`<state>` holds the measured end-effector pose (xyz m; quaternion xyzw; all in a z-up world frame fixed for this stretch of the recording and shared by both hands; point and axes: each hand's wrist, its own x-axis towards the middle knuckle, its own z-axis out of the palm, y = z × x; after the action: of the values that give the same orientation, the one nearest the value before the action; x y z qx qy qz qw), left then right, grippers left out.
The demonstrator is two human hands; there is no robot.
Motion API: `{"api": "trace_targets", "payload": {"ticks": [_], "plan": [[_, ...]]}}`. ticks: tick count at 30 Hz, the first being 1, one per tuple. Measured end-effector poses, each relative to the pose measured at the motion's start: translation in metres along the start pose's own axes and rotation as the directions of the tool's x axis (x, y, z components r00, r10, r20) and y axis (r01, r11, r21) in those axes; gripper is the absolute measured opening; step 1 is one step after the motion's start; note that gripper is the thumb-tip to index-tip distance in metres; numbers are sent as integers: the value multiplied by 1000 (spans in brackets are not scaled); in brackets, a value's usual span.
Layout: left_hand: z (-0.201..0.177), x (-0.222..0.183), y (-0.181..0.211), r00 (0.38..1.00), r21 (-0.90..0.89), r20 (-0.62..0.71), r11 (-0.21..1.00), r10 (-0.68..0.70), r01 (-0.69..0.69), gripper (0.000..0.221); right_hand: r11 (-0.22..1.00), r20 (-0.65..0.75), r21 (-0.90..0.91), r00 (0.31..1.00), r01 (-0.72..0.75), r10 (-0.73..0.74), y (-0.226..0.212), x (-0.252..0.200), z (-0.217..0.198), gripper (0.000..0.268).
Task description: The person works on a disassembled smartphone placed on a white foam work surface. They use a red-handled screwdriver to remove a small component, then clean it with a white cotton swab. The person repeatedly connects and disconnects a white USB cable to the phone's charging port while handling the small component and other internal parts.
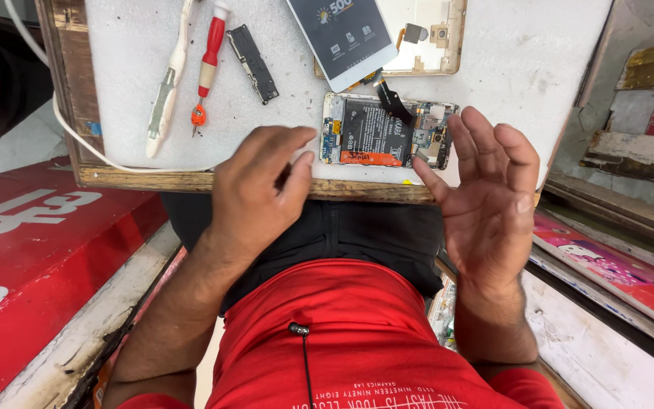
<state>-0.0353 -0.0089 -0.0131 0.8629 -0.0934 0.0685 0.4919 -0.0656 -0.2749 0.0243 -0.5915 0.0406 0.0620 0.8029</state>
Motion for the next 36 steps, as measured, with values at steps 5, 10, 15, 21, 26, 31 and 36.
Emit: {"api": "trace_targets", "payload": {"ticks": [5, 10, 15, 21, 26, 31, 36], "plan": [[1, 9, -4, 986, 114, 158, 991, 52, -71, 51, 998, 5, -56, 1000, 5, -5, -2, 0, 5, 60], [-3, 19, -6, 944, 171, 330, 981, 28, -89, 64, 998, 16, -69, 1000, 6, -5, -1, 2, 8, 63], [-2, 25, -7, 919, 176, 393, 981, 2, -77, 66, 999, -13, -39, 1000, -15, 14, -1, 6, 4, 64], [-5, 29, -7, 909, 181, 417, 980, 4, -87, 69, 997, -88, 31, 994, -68, 70, 0, 10, -4, 57], [-4, 30, -7, 895, 174, 445, 983, -24, -60, 69, 995, -108, -99, 994, -2, -8, 3, 8, -5, 30], [-5, 31, -8, 900, 134, 436, 989, -7, -57, 64, 516, 216, -795, 944, 317, -248, 5, 12, 16, 15], [-5, 29, -8, 910, 128, 415, 989, 19, -79, 62, 280, 391, -875, 917, 396, -74, 7, 42, 44, 19]]}}
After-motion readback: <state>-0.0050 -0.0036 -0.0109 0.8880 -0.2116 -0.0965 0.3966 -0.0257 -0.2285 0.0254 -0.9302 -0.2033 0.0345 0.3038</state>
